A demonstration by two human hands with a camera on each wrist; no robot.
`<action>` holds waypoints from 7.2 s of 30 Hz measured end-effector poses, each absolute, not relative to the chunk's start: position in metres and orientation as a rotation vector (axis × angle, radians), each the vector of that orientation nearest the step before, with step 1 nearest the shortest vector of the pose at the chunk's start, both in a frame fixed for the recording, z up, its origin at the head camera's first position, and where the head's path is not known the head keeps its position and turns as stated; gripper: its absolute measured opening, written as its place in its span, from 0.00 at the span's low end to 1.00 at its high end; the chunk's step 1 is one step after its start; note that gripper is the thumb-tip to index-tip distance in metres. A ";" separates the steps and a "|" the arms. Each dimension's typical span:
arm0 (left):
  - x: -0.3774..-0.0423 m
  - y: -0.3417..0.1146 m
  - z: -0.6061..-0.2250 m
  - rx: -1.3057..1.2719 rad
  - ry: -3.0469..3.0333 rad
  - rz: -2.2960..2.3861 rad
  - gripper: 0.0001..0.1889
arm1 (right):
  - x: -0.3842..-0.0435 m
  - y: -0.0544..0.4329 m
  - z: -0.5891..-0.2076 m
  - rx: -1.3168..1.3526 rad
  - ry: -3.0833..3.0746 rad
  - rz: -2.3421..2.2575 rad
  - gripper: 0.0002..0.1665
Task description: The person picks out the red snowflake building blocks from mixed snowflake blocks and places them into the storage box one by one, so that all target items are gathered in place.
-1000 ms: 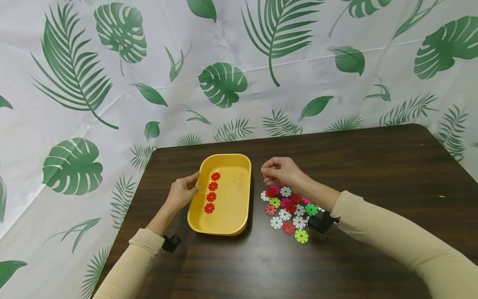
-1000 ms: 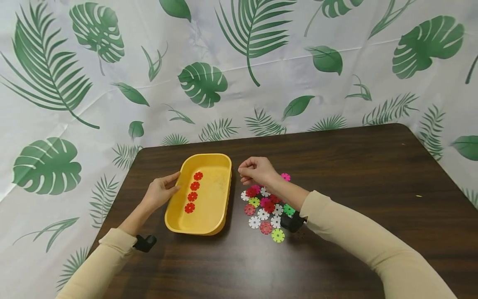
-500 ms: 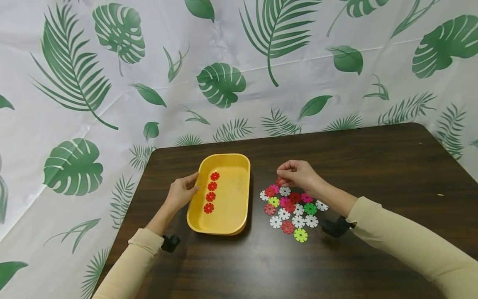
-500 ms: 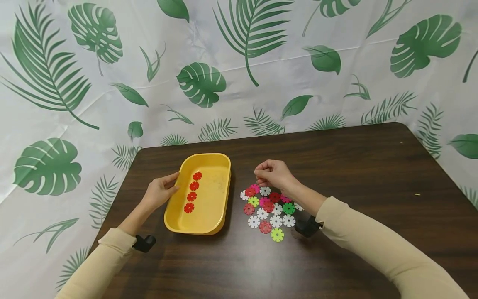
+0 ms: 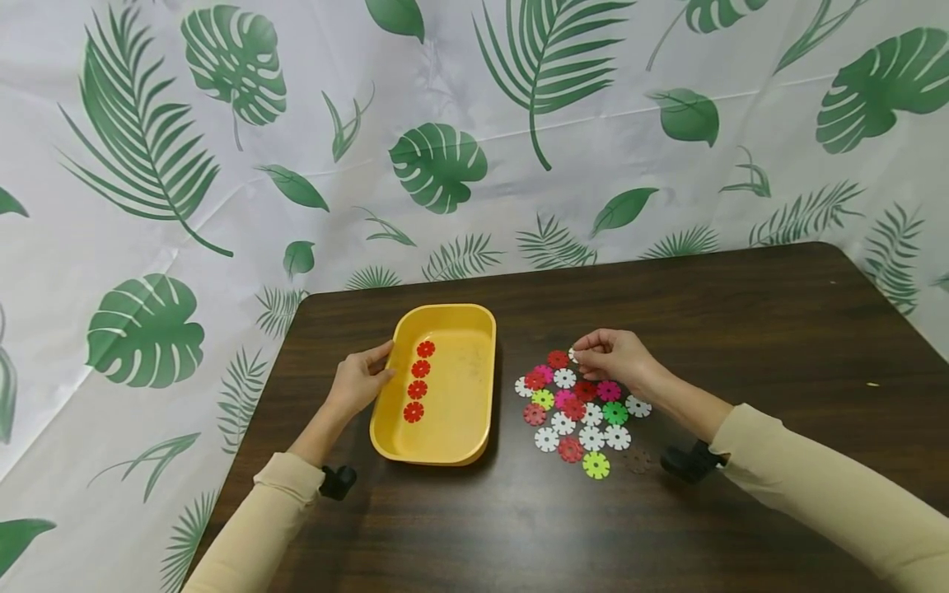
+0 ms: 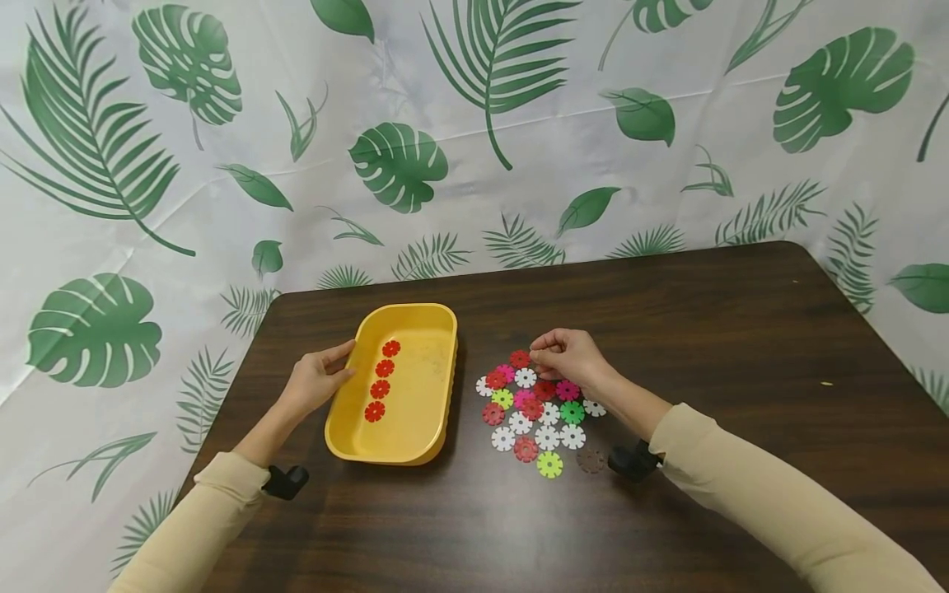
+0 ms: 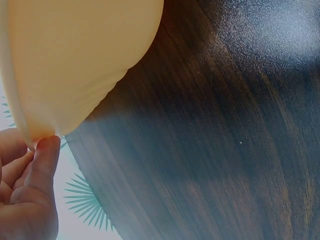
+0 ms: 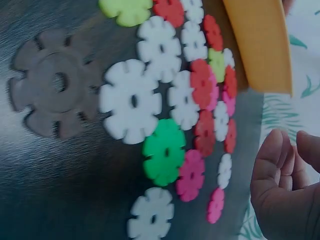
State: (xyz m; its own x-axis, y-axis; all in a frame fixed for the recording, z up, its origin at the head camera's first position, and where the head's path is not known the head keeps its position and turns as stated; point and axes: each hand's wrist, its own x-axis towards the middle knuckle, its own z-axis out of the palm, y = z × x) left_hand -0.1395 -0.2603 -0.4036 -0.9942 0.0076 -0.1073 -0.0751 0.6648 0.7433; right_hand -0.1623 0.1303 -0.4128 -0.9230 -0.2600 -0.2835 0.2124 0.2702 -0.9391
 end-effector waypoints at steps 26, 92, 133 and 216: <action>-0.139 -0.260 -0.404 -0.073 2.787 1.237 0.27 | -0.151 0.144 -0.440 -0.235 2.419 -1.421 0.17; -0.135 -0.259 -0.407 -0.043 2.789 1.261 0.27 | -0.138 0.131 -0.454 -0.471 2.832 -1.197 0.09; -0.135 -0.259 -0.406 -0.067 2.786 1.258 0.28 | -0.148 0.126 -0.439 -0.423 2.735 -1.382 0.09; -0.136 -0.261 -0.403 -0.055 2.761 1.305 0.27 | -0.121 -0.109 -0.431 -0.608 2.343 -1.199 0.05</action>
State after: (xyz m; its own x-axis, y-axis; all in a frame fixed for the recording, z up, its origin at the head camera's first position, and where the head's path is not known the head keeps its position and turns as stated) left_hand -0.1365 -0.2613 -0.4026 -0.9956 0.0050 -0.0940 -0.0694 0.6352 0.7693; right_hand -0.1210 -0.1088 -0.4308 -0.8081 -0.5611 -0.1791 -0.1828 0.5279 -0.8294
